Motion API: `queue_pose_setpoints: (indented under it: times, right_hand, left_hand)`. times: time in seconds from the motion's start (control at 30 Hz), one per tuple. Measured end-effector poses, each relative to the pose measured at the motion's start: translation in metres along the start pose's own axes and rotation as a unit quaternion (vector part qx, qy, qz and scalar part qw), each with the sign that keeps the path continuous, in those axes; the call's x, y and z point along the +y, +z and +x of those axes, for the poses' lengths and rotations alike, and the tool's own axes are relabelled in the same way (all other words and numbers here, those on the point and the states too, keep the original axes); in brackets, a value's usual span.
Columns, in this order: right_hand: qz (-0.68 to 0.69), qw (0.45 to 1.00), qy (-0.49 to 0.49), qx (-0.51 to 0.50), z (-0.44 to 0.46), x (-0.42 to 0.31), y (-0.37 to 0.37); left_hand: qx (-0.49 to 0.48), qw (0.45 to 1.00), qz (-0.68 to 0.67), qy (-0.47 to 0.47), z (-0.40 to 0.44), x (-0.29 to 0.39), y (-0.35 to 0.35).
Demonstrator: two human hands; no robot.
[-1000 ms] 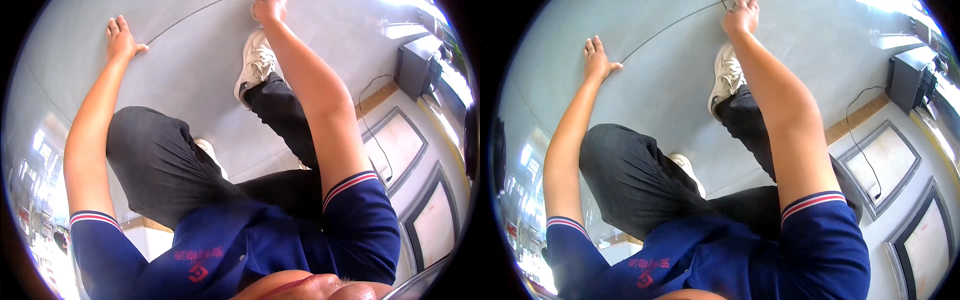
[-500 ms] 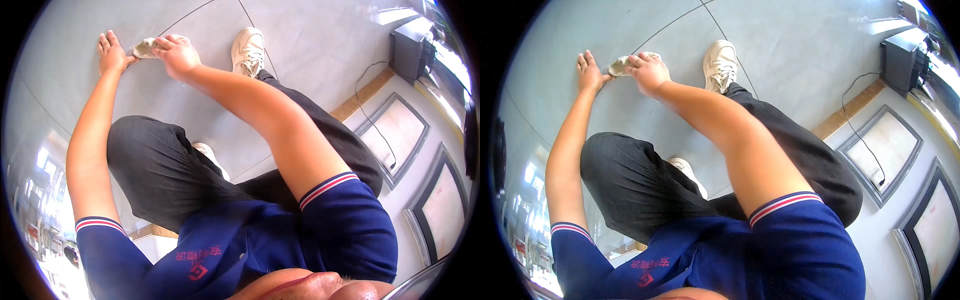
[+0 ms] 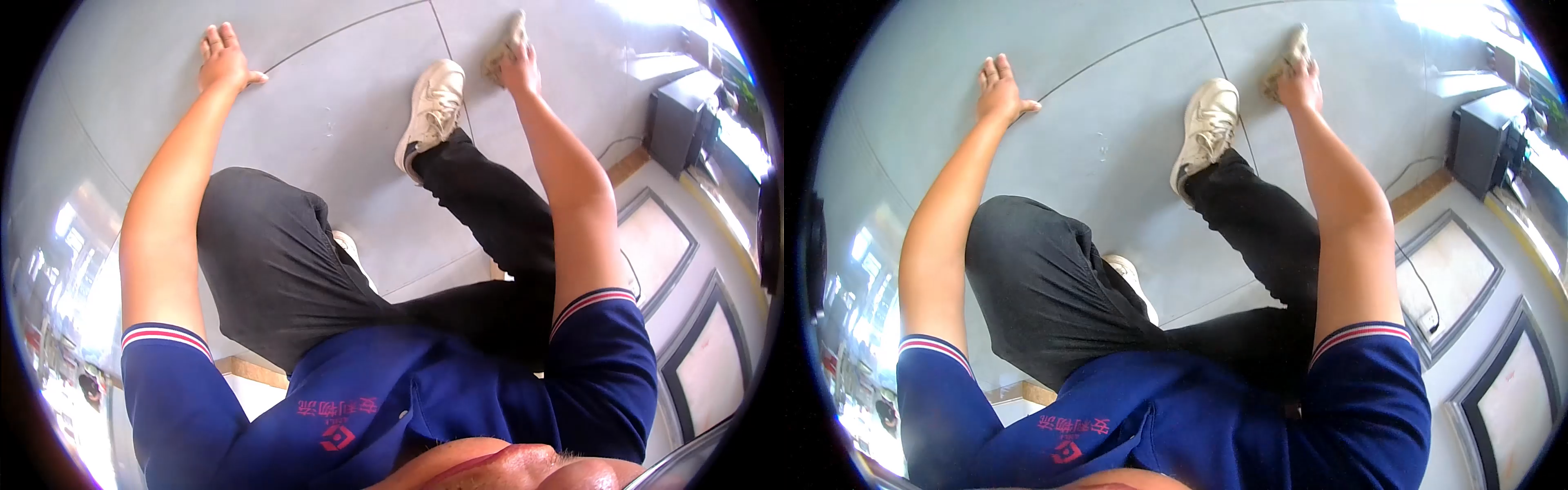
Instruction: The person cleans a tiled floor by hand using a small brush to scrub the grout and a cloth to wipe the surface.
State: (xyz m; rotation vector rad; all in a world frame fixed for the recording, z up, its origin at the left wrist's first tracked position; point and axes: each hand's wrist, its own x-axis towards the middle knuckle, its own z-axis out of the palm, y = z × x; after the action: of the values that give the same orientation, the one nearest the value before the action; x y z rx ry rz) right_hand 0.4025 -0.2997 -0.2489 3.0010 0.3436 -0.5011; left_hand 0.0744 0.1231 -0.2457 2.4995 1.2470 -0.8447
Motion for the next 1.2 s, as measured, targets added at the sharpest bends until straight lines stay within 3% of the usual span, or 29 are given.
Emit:
queue_pose_setpoints:
  times: [0.17, 0.3, 0.33, 0.4, 0.47, 0.6, 0.7, 0.8, 0.87, 0.93, 1.0, 1.03, 1.13, 1.2]
  right_hand:
    - [0.140, 0.980, 0.141, 0.030, 0.002, -0.012, 0.019]
    - [0.253, 0.956, 0.125, 0.077, 0.031, -0.083, 0.027]
    - [0.295, 0.945, 0.094, 0.108, 0.024, -0.114, 0.027]
    - [0.121, 0.985, -0.101, 0.076, -0.007, -0.169, 0.023]
    - [0.041, 0.962, -0.245, 0.116, -0.058, -0.211, 0.044]
    - [0.015, 0.938, -0.344, 0.036, -0.131, -0.238, 0.060]
    - [-0.017, 0.918, -0.394, -0.038, -0.119, -0.224, 0.046]
    - [-0.025, 0.927, -0.364, 0.093, -0.052, -0.197, 0.060]
    - [0.026, 0.975, -0.218, 0.042, -0.044, -0.196, 0.013]
    - [0.013, 0.980, -0.191, 0.060, -0.039, -0.194, 0.020]
    - [-0.048, 0.982, -0.185, -0.009, -0.053, -0.196, 0.022]
    - [-0.013, 0.974, -0.227, 0.017, -0.059, -0.189, 0.029]
    - [0.035, 0.937, -0.265, -0.224, -0.064, -0.196, -0.059]
    - [0.025, 0.930, -0.304, -0.205, -0.051, -0.187, -0.099]
  left_hand:
    - [-0.008, 1.000, 0.006, -0.009, 0.001, 0.002, 0.001]
    - [-0.005, 1.000, 0.001, 0.008, -0.002, 0.004, -0.004]
    - [-0.002, 1.000, 0.001, 0.011, -0.001, 0.004, -0.003]
    - [0.001, 1.000, 0.001, 0.016, -0.001, 0.003, -0.001]
    - [0.001, 1.000, -0.009, 0.018, -0.005, -0.001, 0.002]
    - [0.005, 1.000, 0.007, 0.018, -0.001, 0.002, -0.003]
    - [0.001, 1.000, -0.006, 0.011, -0.003, 0.001, -0.004]
    - [0.003, 1.000, -0.014, 0.009, -0.003, -0.001, -0.003]
    - [-0.007, 1.000, 0.004, -0.008, 0.001, 0.003, -0.005]
    - [-0.020, 1.000, 0.018, -0.015, -0.003, 0.001, -0.001]
    - [-0.015, 1.000, 0.021, -0.011, 0.000, 0.002, -0.005]
    - [-0.020, 0.999, 0.021, -0.016, 0.004, 0.005, -0.009]
    - [-0.049, 0.998, 0.024, -0.019, -0.006, 0.000, -0.011]
    - [-0.052, 0.998, 0.020, -0.002, -0.006, -0.004, -0.015]
